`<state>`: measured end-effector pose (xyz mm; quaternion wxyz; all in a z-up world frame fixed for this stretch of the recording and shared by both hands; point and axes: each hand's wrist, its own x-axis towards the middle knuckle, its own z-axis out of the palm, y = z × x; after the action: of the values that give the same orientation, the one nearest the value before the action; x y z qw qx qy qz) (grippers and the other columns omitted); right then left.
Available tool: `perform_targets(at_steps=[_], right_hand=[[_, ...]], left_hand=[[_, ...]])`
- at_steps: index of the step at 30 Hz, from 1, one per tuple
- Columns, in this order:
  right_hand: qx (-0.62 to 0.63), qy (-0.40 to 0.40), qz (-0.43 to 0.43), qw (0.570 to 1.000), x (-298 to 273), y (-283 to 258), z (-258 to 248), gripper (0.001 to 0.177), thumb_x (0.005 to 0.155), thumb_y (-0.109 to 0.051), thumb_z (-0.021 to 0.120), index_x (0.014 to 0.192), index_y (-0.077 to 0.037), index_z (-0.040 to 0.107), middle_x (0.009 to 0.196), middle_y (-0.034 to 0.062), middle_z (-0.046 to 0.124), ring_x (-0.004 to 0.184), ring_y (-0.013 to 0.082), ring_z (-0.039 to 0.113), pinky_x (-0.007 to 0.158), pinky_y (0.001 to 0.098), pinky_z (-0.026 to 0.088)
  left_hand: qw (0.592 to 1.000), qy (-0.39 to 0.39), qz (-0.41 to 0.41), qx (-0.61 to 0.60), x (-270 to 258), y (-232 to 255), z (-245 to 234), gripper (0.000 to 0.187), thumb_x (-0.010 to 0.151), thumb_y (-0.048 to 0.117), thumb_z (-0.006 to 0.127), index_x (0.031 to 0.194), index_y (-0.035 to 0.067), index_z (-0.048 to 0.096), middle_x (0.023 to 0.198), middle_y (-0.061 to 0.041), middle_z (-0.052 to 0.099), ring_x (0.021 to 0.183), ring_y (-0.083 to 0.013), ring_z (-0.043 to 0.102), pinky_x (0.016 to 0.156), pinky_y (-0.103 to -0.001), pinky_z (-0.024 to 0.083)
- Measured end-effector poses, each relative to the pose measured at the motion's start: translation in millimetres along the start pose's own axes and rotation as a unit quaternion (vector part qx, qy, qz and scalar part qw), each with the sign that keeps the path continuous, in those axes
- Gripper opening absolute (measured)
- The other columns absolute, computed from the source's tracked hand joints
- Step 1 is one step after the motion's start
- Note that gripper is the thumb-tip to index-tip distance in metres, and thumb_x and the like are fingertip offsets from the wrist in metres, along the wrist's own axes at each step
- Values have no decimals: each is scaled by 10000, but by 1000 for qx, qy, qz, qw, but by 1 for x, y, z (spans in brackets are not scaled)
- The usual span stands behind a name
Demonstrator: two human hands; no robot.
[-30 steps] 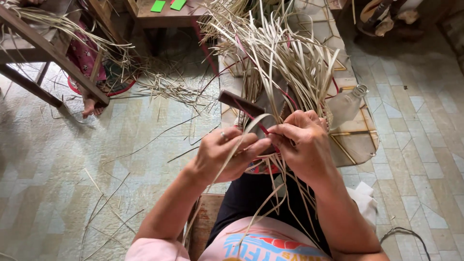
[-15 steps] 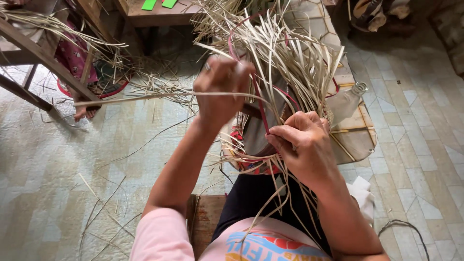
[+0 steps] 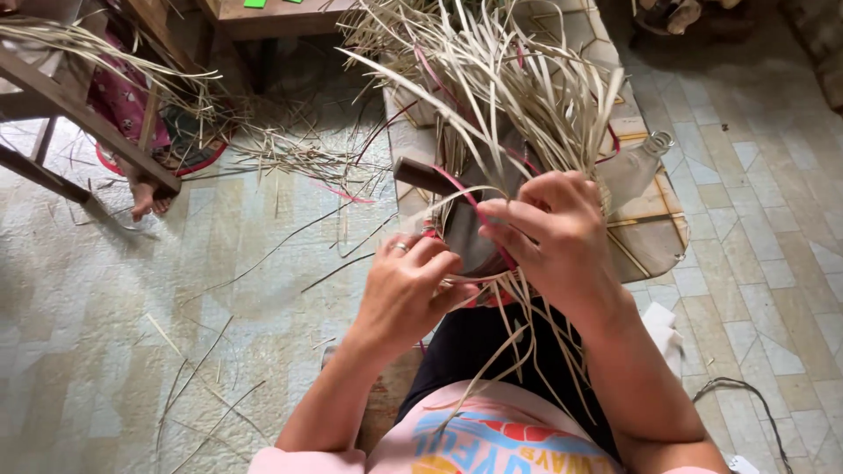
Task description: Weaving natural fibers around a wooden form to create a basket
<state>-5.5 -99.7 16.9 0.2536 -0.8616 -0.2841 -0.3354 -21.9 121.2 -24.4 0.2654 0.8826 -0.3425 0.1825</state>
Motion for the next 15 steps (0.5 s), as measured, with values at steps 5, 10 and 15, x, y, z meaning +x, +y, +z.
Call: perform_targets(at_steps=[5,10,15], right_hand=[[-68,-26,-80,994,-19,-12,-3,288,970,-502,682,1147,-284,745,1332,67,577,1301,338,494,1105,536,269],[-102,-3,-100,990,-34,2,22,201,1078,-379,523,1144,-278,684,1436,129,569,1419,467,456,1183,670,191],[-169,65,-124,976,-33,4,34,289,1050,-481,564,976,-231,686,1325,83,667,1345,443,533,1115,690,308]], left_hand=[[996,28,33,-84,-3,-4,9,116,1017,192,595,959,91,606,995,-104,611,911,-328,590,864,-449,439],[994,0,14,-104,-10,-7,21,322,1019,416,559,982,96,577,924,-103,583,763,-349,568,675,-457,421],[989,119,51,-73,-14,-17,38,155,946,352,703,940,214,632,812,9,620,834,-206,650,955,-387,455]])
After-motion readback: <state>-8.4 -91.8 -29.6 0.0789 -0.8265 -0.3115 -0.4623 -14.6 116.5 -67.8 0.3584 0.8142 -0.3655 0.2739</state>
